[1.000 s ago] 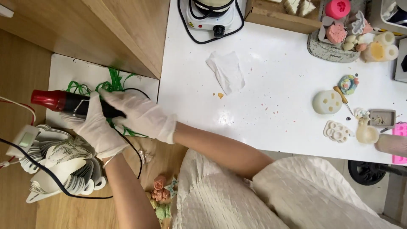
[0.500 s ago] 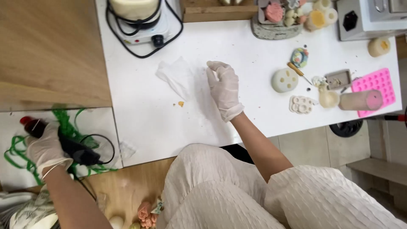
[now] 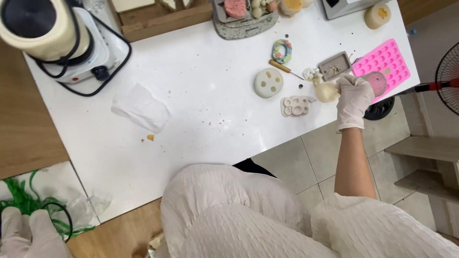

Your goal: The person uses a heat gun to heat a small electric wax melter, sets it down, then flexes a pink silicone mold to pop out shaped wax pieces and places them on the table. They then wipe wax crumbs off the white tabletop by hand and collect pieces into a glass cup.

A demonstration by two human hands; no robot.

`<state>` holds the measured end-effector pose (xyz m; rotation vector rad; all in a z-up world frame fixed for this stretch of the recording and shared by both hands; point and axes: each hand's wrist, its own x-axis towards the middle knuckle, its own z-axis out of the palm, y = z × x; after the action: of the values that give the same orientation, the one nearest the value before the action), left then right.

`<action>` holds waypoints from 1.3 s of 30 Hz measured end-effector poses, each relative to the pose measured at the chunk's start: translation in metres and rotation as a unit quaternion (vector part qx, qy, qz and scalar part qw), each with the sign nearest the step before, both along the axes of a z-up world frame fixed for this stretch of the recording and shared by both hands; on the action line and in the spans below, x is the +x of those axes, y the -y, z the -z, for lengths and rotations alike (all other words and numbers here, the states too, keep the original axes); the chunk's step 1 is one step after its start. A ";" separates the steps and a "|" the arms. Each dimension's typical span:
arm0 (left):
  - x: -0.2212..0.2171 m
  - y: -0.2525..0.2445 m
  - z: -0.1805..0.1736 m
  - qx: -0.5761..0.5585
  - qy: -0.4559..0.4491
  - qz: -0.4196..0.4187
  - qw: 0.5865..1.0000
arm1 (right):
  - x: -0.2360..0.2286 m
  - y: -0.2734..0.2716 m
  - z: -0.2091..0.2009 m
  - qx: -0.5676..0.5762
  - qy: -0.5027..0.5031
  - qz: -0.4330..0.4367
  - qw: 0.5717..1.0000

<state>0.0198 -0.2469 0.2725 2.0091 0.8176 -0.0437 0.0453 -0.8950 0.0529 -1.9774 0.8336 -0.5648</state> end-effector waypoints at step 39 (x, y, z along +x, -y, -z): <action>-0.099 0.264 0.108 0.090 -0.179 0.014 0.980 | -0.003 -0.143 -0.020 0.509 -0.234 -0.372 0.740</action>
<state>-0.0787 -0.5105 0.1650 2.2186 1.0498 -0.3697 0.0424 -0.7516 0.0728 -1.1889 0.3778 0.7773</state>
